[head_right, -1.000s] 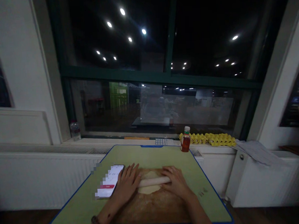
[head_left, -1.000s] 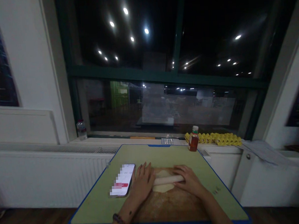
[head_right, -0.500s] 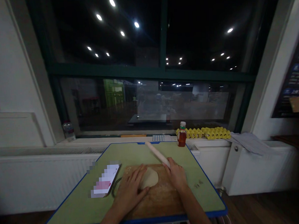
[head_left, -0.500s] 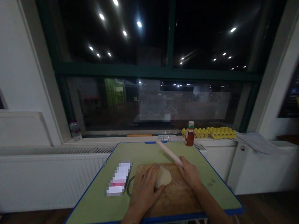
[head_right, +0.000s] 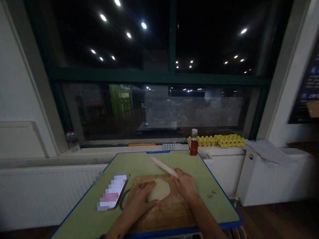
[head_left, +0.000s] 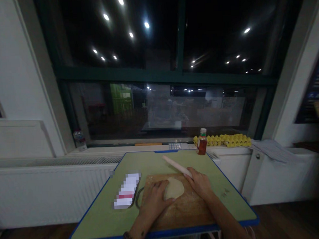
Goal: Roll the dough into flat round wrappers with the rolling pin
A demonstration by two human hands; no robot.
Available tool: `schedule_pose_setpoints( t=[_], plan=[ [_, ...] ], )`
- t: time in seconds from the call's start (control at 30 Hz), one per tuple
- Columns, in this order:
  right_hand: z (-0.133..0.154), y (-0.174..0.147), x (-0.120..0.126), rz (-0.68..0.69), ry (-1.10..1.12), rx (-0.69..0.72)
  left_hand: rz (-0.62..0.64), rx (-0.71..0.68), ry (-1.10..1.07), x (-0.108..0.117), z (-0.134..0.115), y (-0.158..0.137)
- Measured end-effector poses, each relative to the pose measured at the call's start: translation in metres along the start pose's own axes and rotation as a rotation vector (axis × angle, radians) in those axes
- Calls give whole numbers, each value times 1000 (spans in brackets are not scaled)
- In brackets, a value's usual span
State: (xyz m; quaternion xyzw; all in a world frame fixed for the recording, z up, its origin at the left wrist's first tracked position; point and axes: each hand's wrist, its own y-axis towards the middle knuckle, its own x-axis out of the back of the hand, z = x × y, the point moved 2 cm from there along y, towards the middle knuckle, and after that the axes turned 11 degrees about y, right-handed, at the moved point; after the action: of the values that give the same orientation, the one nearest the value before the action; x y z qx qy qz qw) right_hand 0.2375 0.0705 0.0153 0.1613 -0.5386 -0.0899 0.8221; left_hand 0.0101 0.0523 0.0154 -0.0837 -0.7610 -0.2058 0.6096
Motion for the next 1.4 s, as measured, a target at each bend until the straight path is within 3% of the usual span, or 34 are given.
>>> schedule_pose_setpoints(
  t=[0.27, 0.5, 0.77, 0.9, 1.0, 1.07, 1.23, 1.4],
  plan=[
    [-1, 0, -1, 3, 13, 7, 158, 118, -73, 6, -4, 7],
    [0, 0, -1, 9, 1, 39, 158, 162, 9, 1, -3, -13],
    [14, -8, 2, 91, 17, 312, -28, 164, 183, -12, -9, -42],
    [15, -13, 0, 115, 77, 383, -279, 172, 210, -9, -2, -38],
    [18, -17, 0, 149, 124, 407, -498, 166, 242, 6, 5, -25],
    [22, -20, 1, 160, 139, 428, -572, 112, 265, 15, 11, -13],
    [31, -26, 3, 189, 129, 449, -467, 57, 321, 15, 22, 13],
    [33, -28, 0, 28, 57, 417, -389, 72, 335, 10, 20, 22]
  ],
)
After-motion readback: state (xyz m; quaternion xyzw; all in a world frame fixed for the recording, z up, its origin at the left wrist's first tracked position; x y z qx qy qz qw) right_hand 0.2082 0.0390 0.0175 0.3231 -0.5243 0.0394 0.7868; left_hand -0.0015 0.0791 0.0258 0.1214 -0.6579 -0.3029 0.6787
